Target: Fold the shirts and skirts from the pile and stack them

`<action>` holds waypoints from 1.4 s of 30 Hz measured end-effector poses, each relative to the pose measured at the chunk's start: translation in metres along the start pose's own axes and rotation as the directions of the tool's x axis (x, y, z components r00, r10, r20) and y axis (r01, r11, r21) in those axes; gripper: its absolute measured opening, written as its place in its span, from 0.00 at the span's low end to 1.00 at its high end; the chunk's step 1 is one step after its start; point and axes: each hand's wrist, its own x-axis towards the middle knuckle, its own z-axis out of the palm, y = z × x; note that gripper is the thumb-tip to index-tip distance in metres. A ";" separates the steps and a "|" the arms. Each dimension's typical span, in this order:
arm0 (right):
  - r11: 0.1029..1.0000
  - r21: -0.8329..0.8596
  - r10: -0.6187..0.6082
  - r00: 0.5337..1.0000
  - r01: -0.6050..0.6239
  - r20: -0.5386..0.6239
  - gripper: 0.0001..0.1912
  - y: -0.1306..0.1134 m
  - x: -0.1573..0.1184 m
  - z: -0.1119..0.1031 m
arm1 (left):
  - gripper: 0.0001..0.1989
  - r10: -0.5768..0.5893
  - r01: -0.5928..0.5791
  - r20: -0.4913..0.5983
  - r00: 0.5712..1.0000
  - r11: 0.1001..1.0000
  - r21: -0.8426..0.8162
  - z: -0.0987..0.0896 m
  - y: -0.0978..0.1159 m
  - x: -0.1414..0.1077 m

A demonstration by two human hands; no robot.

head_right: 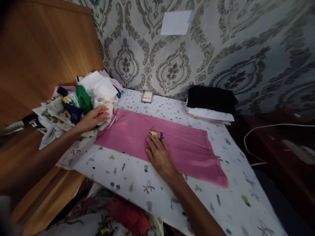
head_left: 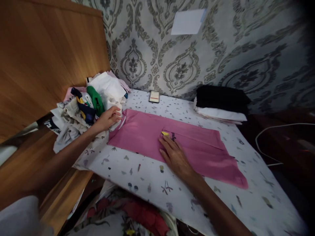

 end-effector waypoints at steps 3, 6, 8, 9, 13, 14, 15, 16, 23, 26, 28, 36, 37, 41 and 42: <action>1.000 -0.005 0.024 1.000 -0.024 0.000 0.27 0.000 -0.006 0.000 | 0.16 -0.032 0.017 0.052 0.998 0.962 0.273 0.015 0.007 0.037; 0.999 -0.016 0.040 0.999 -0.040 -0.001 0.26 -0.002 -0.006 0.000 | 0.16 -0.050 -0.046 0.121 0.991 0.731 0.681 0.033 0.021 0.070; 0.999 -0.011 0.042 0.999 -0.042 -0.006 0.26 -0.003 -0.005 0.000 | 0.13 -0.062 -0.097 0.171 0.983 0.616 0.781 0.039 0.029 0.079; 0.999 -0.004 0.042 0.999 -0.042 -0.008 0.26 -0.003 -0.004 -0.001 | 0.10 -0.073 -0.106 0.187 0.980 0.602 0.791 0.040 0.032 0.078; 0.998 0.027 0.052 0.999 -0.052 0.002 0.25 -0.005 -0.004 -0.003 | 0.08 -0.144 -0.164 0.293 0.945 0.568 0.807 0.029 0.038 0.041; 0.998 0.031 0.063 0.998 -0.063 0.008 0.25 -0.006 -0.004 -0.005 | 0.11 -0.171 -0.193 0.342 0.924 0.564 0.803 0.025 0.038 0.026; 0.996 0.034 0.077 0.997 -0.077 0.014 0.25 -0.009 -0.004 -0.007 | 0.14 -0.195 -0.213 0.382 0.904 0.569 0.794 0.020 0.039 0.011; 0.995 0.034 0.091 0.996 -0.092 0.022 0.25 -0.011 -0.003 -0.009 | 0.16 -0.200 -0.220 0.399 0.895 0.580 0.784 0.016 0.039 -0.003; 0.986 -0.014 0.170 0.981 -0.169 0.089 0.27 -0.019 -0.003 -0.027 | 0.20 -0.040 -0.241 0.333 0.942 0.609 0.756 0.035 0.037 -0.023; 0.972 -0.036 0.236 0.967 -0.233 0.098 0.28 -0.008 -0.015 -0.035 | 0.23 0.053 -0.355 0.416 0.908 0.626 0.695 0.068 0.039 -0.011; 0.954 -0.048 0.300 0.949 -0.297 0.092 0.28 0.006 -0.031 -0.040 | 0.24 0.087 -0.405 0.455 0.886 0.624 0.668 0.089 0.038 -0.001; 0.852 -0.042 0.513 0.849 -0.522 -0.127 0.24 0.093 -0.105 -0.067 | 0.21 0.187 -0.492 0.484 0.855 0.589 0.641 0.126 0.032 0.033; 0.844 -0.023 0.527 0.836 -0.536 -0.149 0.23 0.102 -0.108 -0.071 | 0.21 0.189 -0.489 0.477 0.858 0.588 0.645 0.128 0.033 0.035; 0.715 0.008 0.687 0.701 -0.699 -0.191 0.19 0.129 -0.094 -0.086 | 0.19 0.217 -0.494 0.465 0.858 0.593 0.635 0.139 0.041 0.038; 0.686 0.011 0.715 0.672 -0.727 -0.194 0.20 0.135 -0.087 -0.088 | 0.19 0.224 -0.498 0.465 0.856 0.595 0.631 0.143 0.043 0.038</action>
